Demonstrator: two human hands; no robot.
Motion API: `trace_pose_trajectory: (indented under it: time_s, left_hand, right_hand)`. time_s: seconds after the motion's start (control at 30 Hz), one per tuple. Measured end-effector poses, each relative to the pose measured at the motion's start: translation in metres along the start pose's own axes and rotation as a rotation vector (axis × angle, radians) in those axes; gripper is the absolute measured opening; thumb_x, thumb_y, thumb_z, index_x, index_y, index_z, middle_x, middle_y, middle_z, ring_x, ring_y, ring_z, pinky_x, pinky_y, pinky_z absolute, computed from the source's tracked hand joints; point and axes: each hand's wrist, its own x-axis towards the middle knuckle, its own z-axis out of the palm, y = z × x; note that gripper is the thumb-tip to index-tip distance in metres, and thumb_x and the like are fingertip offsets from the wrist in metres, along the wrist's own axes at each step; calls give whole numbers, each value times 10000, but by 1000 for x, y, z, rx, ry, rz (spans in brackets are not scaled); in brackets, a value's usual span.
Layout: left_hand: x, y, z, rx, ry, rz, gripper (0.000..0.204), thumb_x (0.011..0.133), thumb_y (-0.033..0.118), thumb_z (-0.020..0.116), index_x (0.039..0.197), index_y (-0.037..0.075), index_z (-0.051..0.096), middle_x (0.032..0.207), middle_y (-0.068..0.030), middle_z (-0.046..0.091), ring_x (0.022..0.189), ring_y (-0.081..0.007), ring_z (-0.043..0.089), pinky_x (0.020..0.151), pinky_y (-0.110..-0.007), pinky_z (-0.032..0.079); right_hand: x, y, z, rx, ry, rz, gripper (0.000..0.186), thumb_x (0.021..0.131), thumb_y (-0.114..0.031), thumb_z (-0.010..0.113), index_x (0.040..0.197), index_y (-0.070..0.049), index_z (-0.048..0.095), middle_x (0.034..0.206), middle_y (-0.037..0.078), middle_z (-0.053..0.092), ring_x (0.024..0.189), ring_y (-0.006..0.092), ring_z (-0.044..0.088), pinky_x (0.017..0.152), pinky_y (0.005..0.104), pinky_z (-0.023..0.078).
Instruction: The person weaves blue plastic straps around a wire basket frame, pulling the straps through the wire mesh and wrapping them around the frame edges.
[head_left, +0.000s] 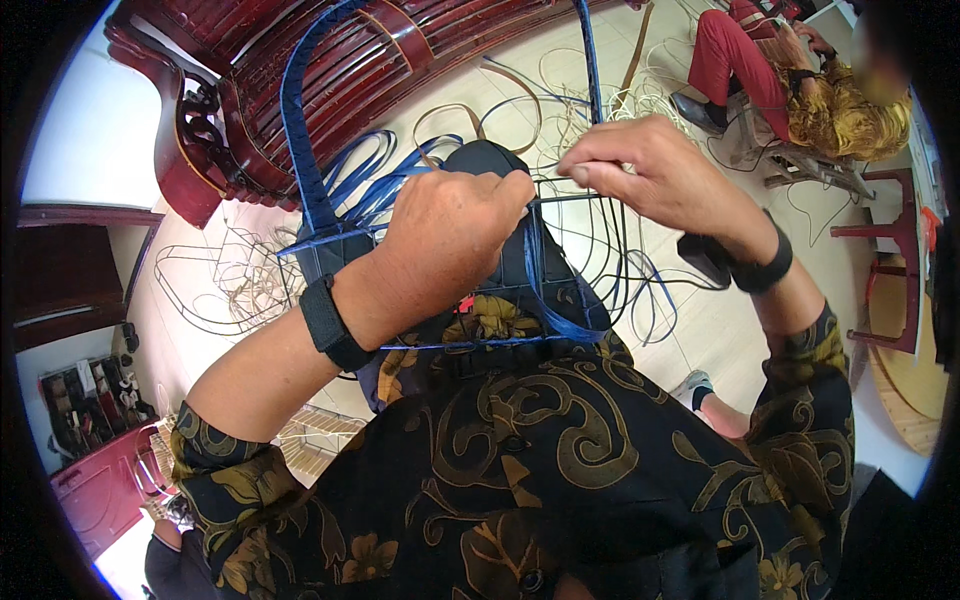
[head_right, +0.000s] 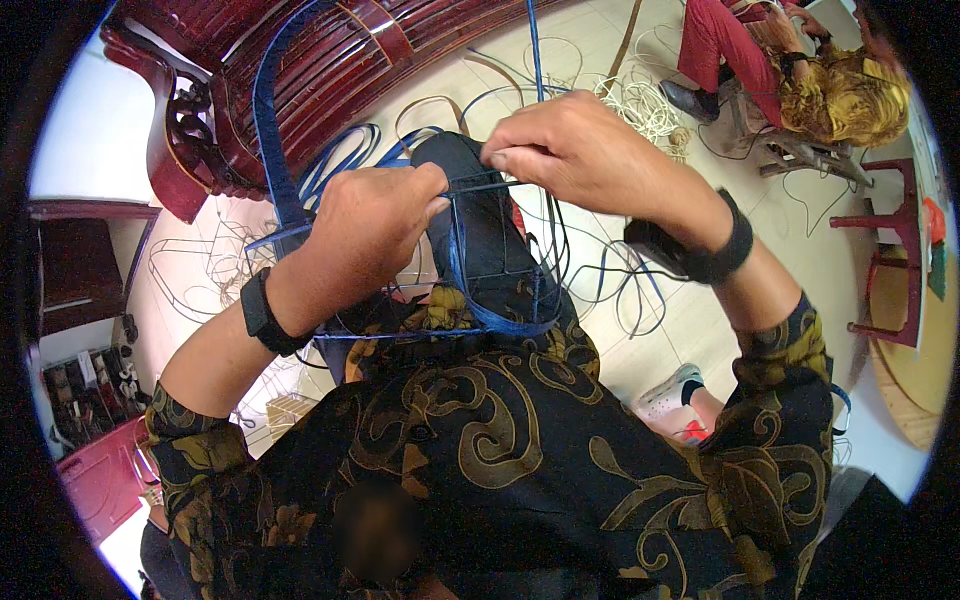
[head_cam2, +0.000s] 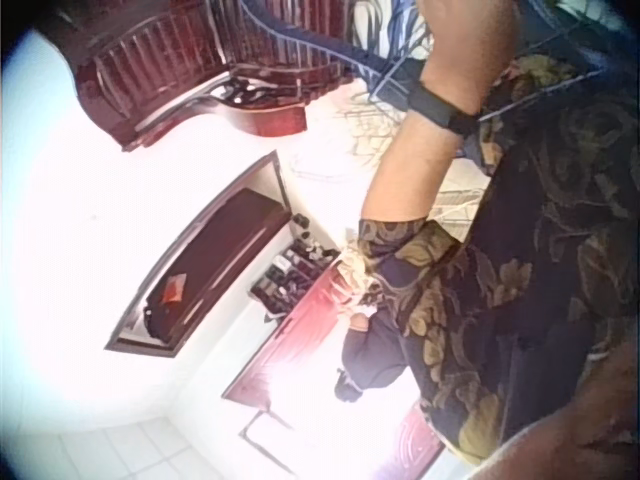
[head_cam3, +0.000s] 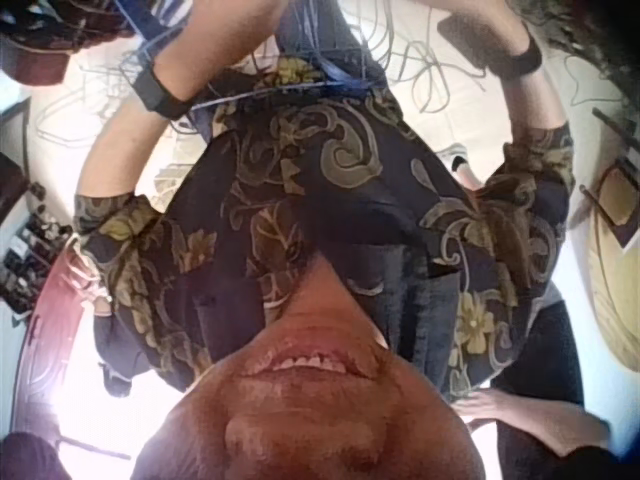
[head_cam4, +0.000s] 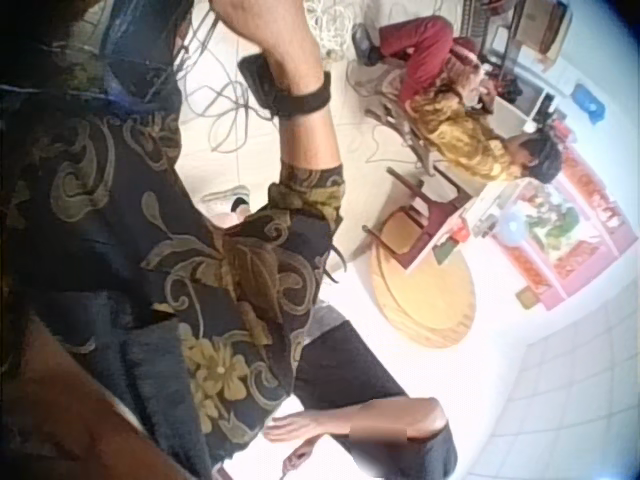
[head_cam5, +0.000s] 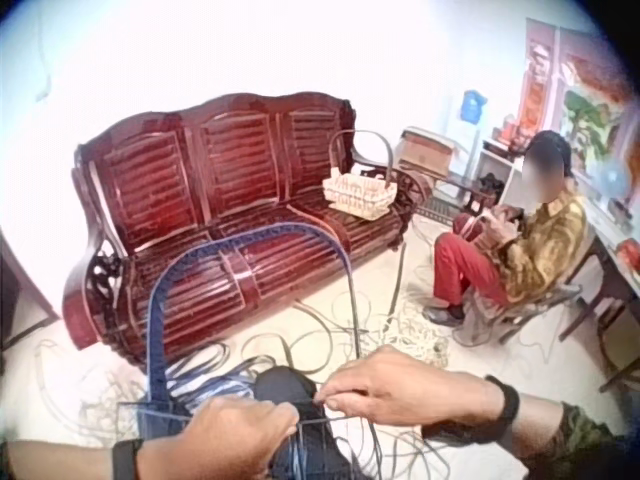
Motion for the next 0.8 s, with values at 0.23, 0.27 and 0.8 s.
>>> trace_pose_trajectory:
  time_s: [0.23,0.27,0.8]
  left_hand:
    - [-6,11,5,184,80,36,148,834,90,664,878,76,523,646,-92,555,597,-280,617,518,-401,468]
    - [-6,12,5,205,102,35,152,829,87,664,877,78,520,639,-84,548,592,-266,617,511,-395,466]
    - [-3,12,8,235,120,67,156,827,39,635,833,68,482,628,-82,506,555,-257,578,479,-372,429]
  right_hand:
    - [56,16,4,481,-650,116,250,892,-83,681,1124,9,686,883,51,707,816,118,639,745,306,522]
    - [60,20,9,573,-733,131,257,885,-71,677,1130,8,687,891,23,707,819,103,632,750,294,523]
    - [46,22,23,720,-565,315,67,921,-98,596,905,-65,651,807,-41,615,750,60,625,724,210,518]
